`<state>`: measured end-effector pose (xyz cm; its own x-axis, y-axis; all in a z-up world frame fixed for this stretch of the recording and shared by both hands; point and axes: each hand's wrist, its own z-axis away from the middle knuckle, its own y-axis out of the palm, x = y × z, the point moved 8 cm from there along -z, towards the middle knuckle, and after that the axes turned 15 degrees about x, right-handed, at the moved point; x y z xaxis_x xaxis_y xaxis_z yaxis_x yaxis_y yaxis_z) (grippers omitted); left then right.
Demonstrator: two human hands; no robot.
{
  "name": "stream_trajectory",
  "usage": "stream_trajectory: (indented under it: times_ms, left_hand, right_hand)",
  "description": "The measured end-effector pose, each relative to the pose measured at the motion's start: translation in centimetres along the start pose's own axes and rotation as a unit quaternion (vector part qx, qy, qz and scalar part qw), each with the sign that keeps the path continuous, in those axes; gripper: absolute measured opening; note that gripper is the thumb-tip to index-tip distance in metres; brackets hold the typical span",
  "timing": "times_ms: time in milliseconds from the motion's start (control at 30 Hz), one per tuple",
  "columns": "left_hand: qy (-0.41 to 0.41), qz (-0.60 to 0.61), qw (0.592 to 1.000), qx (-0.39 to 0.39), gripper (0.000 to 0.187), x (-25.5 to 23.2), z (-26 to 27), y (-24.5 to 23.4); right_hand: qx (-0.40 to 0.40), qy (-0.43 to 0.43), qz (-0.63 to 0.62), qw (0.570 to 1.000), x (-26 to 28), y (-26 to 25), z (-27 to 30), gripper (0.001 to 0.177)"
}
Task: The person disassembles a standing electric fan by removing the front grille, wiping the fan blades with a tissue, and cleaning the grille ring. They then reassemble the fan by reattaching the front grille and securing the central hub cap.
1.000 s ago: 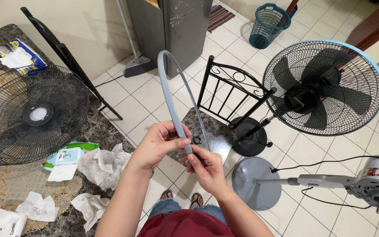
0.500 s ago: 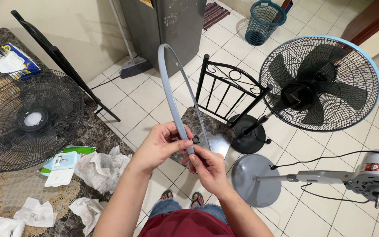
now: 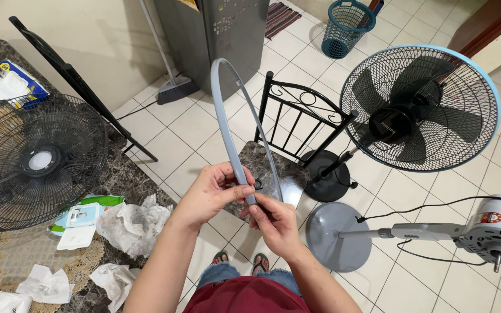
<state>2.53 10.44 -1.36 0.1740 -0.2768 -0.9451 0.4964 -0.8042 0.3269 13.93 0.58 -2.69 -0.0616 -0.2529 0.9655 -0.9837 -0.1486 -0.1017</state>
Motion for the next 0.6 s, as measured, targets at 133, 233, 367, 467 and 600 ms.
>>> stream_trajectory:
  times_ms: [133,233,367,467,600]
  left_hand:
    - [-0.002,-0.013,1.0,0.0,0.018,0.6,-0.2,-0.1]
    - [0.007,-0.005,1.0,0.011,0.018,1.1,-0.1,0.4]
    - [-0.018,-0.017,1.0,-0.007,0.017,2.2,-0.1,1.0]
    - [-0.069,-0.108,0.99,-0.053,0.018,3.4,0.3,0.8]
    - [-0.095,-0.283,0.95,-0.091,0.023,5.2,1.0,1.5]
  right_hand:
    - [0.003,0.007,-0.003,1.0,-0.7,-0.1,0.2,0.028]
    - [-0.006,0.003,-0.001,1.0,-1.3,0.0,0.8,0.028]
    - [-0.029,-0.01,-0.001,1.0,-2.2,-0.2,1.4,0.024]
    - [-0.054,-0.036,0.127,0.99,-2.6,-0.6,1.9,0.019]
    - [-0.091,-0.003,0.232,0.968,-5.1,-0.5,3.8,0.02]
